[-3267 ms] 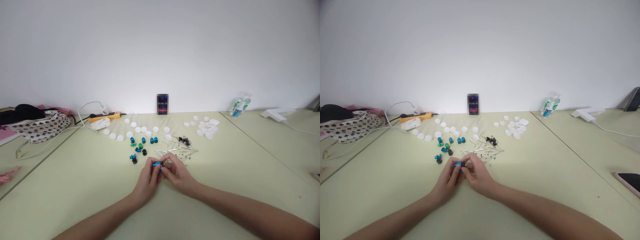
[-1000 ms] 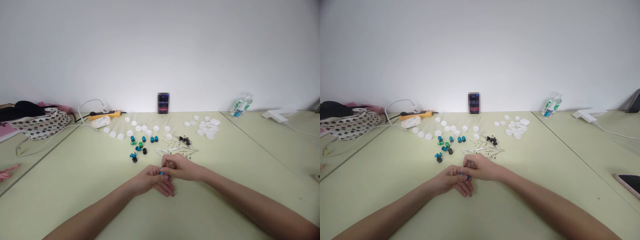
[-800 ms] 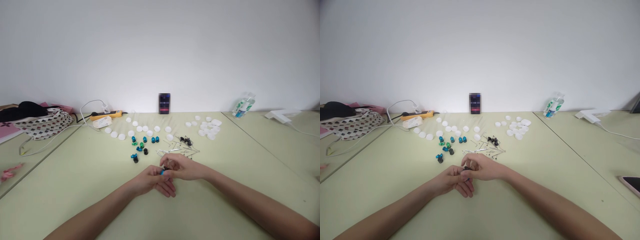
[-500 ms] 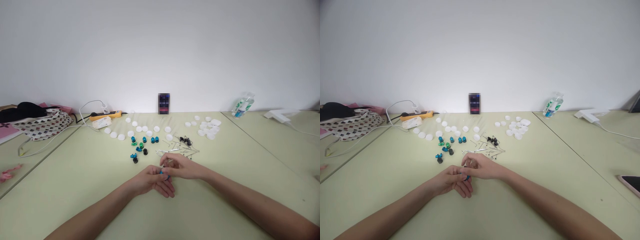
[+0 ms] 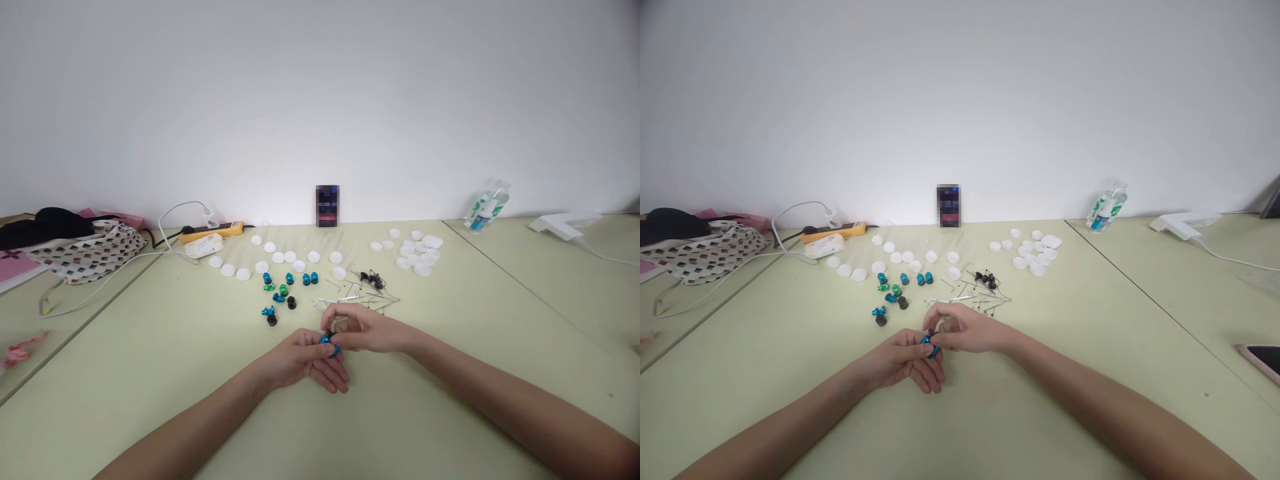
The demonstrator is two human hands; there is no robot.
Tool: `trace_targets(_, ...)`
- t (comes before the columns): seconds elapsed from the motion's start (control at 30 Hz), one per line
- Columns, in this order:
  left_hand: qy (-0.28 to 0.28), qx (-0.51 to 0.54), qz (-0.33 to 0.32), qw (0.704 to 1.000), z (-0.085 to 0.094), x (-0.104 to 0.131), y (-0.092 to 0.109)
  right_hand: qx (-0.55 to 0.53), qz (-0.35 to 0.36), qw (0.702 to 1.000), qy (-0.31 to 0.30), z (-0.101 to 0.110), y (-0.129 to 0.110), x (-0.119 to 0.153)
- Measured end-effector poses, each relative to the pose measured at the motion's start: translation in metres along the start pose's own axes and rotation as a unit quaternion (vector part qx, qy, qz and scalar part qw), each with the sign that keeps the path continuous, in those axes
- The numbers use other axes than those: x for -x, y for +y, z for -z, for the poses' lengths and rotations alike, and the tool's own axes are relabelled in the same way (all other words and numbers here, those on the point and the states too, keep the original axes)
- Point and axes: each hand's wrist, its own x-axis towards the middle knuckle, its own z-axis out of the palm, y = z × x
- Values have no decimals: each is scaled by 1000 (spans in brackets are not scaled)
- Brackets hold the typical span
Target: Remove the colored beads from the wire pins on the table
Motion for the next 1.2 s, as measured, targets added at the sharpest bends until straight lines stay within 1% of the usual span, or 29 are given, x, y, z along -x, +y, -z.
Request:
trace_targets(0.1, 1, -2, 3, 1000, 1, 0, -1, 0, -31, 999, 31, 0, 1, 0)
trace_targets(0.17, -6, 0, 2, 1000, 1, 0, -1, -3, -23, 1000, 10, 0, 1, 0)
trace_targets(0.23, -13, 4, -1, 1000, 2, 0, -2, -12, 2, 1000, -15, 0, -1, 1)
trace_targets(0.27, -15, 5, -2, 1000, 2, 0, -2, -15, 9, 1000, -18, 0, -1, 1)
trace_targets(0.3, -15, 4, -3, 1000, 2, 0, -2, -17, 5, 1000, -13, 0, -2, 2)
trace_targets(0.43, -13, -5, 4, 1000, 1, 0, -1, -27, -52, 998, 14, -2, -1, 1)
trace_targets(0.53, -15, 3, 1, 1000, 1, 0, -1, -43, -34, 998, 9, -3, -1, 1)
trace_targets(0.6, -13, 3, 2, 1000, 1, 0, -1, -45, -25, 998, 23, -4, -1, 0)
trace_targets(0.67, -10, 0, 7, 1000, 1, 0, -1, -34, -40, 998, 45, -5, -1, -1)
trace_targets(0.73, -11, -2, 9, 1000, 2, 0, -1, -14, -51, 997, 52, -6, -2, -1)
trace_targets(0.87, -14, 4, 2, 1000, 2, -1, -1, -10, -9, 1000, 22, -3, -3, 1)
trace_targets(0.9, -14, 4, 3, 1000, 2, -1, -1, -14, -6, 1000, 26, -3, -3, 2)
trace_targets(1.0, -14, 0, 9, 1000, 2, -1, -1, -14, -28, 999, 43, -2, -1, 1)
trace_targets(1.03, -15, 0, 9, 1000, 2, -1, -1, -11, -26, 999, 33, -2, -1, 0)
trace_targets(1.13, -17, 4, 3, 1000, 3, -1, -1, -17, 7, 1000, -8, -1, 0, 0)
trace_targets(1.2, -18, 3, 3, 1000, 3, 0, -1, -21, 8, 1000, 3, -1, -1, 1)
